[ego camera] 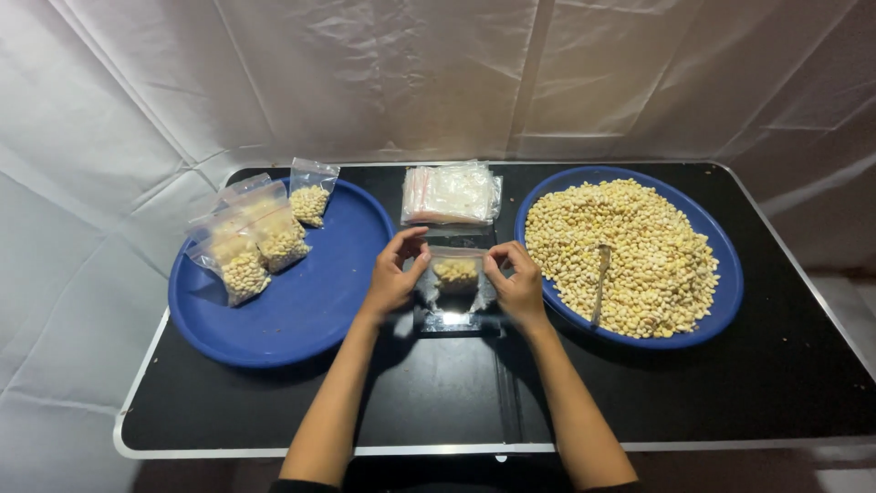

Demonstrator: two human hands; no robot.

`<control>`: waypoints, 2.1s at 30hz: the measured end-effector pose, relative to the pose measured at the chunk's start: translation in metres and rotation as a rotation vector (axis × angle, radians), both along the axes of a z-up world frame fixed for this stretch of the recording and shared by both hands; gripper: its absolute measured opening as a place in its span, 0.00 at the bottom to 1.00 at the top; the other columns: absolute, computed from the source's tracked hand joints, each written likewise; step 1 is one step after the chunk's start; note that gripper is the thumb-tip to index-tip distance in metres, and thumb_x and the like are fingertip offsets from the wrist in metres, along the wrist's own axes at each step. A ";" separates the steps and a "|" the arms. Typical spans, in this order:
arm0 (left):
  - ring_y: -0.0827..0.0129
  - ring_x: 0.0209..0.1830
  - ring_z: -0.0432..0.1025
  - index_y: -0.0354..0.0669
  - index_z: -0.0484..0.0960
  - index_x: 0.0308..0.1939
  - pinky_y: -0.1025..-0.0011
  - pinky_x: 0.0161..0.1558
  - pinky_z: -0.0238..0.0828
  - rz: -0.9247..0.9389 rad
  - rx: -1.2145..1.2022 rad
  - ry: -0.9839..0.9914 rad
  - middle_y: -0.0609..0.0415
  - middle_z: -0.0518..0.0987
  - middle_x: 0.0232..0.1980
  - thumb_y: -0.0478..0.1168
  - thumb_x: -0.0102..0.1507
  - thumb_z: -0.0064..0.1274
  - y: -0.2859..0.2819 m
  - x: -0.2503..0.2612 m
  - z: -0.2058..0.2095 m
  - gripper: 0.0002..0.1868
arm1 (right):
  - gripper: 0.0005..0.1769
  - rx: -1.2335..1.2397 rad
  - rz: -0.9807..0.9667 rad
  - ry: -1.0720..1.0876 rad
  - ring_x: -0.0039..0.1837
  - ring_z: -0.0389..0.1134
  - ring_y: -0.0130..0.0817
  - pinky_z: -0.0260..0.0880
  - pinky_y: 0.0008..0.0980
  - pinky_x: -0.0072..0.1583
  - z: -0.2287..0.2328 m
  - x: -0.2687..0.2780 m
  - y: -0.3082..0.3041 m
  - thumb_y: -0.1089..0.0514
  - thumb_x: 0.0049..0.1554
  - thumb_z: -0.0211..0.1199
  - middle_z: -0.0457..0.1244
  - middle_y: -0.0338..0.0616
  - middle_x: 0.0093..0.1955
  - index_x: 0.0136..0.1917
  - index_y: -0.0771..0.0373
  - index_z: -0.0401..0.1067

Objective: Scooping seeds from a large bowl into a measuring cup on a scale to achieve a specific weight, then pouring them into small plastic bags.

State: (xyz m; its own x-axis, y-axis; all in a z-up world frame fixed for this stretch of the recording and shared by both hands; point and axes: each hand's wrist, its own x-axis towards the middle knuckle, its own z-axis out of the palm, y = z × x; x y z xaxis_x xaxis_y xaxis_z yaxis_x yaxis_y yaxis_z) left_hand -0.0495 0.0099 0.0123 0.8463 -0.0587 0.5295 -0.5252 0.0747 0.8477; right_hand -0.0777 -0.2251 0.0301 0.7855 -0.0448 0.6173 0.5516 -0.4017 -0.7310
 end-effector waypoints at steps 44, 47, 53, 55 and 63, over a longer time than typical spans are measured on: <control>0.64 0.41 0.76 0.39 0.82 0.36 0.64 0.48 0.75 0.088 0.067 -0.038 0.51 0.79 0.37 0.37 0.65 0.60 -0.011 -0.037 0.012 0.06 | 0.07 0.142 0.135 0.117 0.43 0.65 0.29 0.68 0.33 0.51 -0.002 -0.012 0.008 0.59 0.62 0.67 0.65 0.43 0.38 0.43 0.64 0.75; 0.65 0.43 0.75 0.38 0.82 0.37 0.64 0.50 0.75 0.057 0.034 -0.024 0.51 0.79 0.38 0.38 0.66 0.59 -0.013 -0.034 0.006 0.06 | 0.06 0.173 0.153 0.116 0.43 0.64 0.28 0.68 0.31 0.50 -0.002 -0.013 0.011 0.60 0.61 0.67 0.65 0.42 0.38 0.43 0.64 0.76; 0.67 0.43 0.75 0.38 0.83 0.39 0.65 0.50 0.74 0.038 0.014 -0.033 0.51 0.79 0.39 0.37 0.66 0.59 -0.015 -0.034 0.007 0.06 | 0.05 0.207 0.175 0.114 0.44 0.65 0.27 0.68 0.30 0.51 0.000 -0.015 0.015 0.61 0.59 0.69 0.66 0.43 0.39 0.44 0.64 0.77; 0.67 0.43 0.75 0.37 0.83 0.39 0.64 0.49 0.74 0.031 0.015 -0.040 0.51 0.78 0.38 0.37 0.66 0.59 -0.015 -0.033 0.007 0.05 | 0.05 0.204 0.176 0.112 0.44 0.65 0.27 0.68 0.30 0.51 -0.001 -0.015 0.015 0.61 0.59 0.70 0.66 0.43 0.39 0.44 0.64 0.77; 0.65 0.42 0.75 0.39 0.84 0.39 0.63 0.50 0.71 0.053 0.071 -0.044 0.51 0.78 0.38 0.39 0.66 0.59 -0.017 -0.034 0.002 0.06 | 0.07 0.203 0.169 0.111 0.44 0.63 0.28 0.66 0.31 0.50 0.000 -0.017 0.017 0.61 0.60 0.68 0.63 0.43 0.38 0.42 0.66 0.75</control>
State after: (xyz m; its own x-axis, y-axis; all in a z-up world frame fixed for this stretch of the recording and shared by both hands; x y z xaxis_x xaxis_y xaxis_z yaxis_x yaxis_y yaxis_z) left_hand -0.0839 -0.0072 0.0140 0.8253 -0.0532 0.5622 -0.5635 -0.0134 0.8260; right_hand -0.0951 -0.2084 0.0299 0.8545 -0.0212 0.5190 0.5105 -0.1501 -0.8467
